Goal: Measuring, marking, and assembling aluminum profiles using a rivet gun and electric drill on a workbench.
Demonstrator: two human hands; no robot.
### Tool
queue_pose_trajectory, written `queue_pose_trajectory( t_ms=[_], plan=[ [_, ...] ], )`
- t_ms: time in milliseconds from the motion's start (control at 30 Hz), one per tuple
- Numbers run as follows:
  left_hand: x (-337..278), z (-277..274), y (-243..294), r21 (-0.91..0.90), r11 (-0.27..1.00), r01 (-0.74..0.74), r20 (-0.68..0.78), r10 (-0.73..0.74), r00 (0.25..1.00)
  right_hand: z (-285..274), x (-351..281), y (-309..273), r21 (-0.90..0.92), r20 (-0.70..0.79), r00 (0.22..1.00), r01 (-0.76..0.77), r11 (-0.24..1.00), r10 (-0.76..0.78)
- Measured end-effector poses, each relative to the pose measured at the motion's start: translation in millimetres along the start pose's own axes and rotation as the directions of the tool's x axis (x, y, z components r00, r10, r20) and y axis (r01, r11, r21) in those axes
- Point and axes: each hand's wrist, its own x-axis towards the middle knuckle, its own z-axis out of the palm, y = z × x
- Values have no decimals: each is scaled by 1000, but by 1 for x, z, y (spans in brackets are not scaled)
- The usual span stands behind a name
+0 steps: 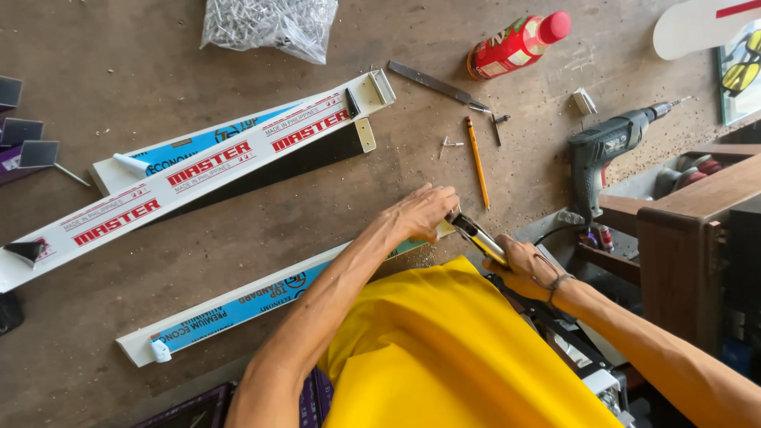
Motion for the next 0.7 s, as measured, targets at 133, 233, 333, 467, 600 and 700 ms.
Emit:
queue_pose_trajectory(
  t_ms=[133, 233, 333, 467, 600, 700],
  plan=[
    [-8, -12, 5, -29, 1000, -6, 9, 6, 1000, 30, 26, 10, 35, -203, 978, -51, 998, 57],
    [-10, -21, 9, -9, 1000, -16, 6, 16, 1000, 17, 22, -11, -69, -238, 969, -82, 994, 64],
    [-5, -19, 6, -13, 1000, -23, -26, 23, 999, 33, 40, 9, -130, -333, 942, -92, 987, 44],
    [-1, -4, 1, -3, 999, -50, -19, 50, 999, 15, 31, 11, -239, -240, 970, -18, 971, -41],
    [-7, -13, 5, -17, 1000, -3, -4, 3, 1000, 25, 41, 54, -421, -37, 994, 80, 903, -106],
    [-7, -17, 9, -37, 999, 15, 20, -14, 1000, -16, -8, 6, 36, 125, 992, -10, 999, 5]
  ],
)
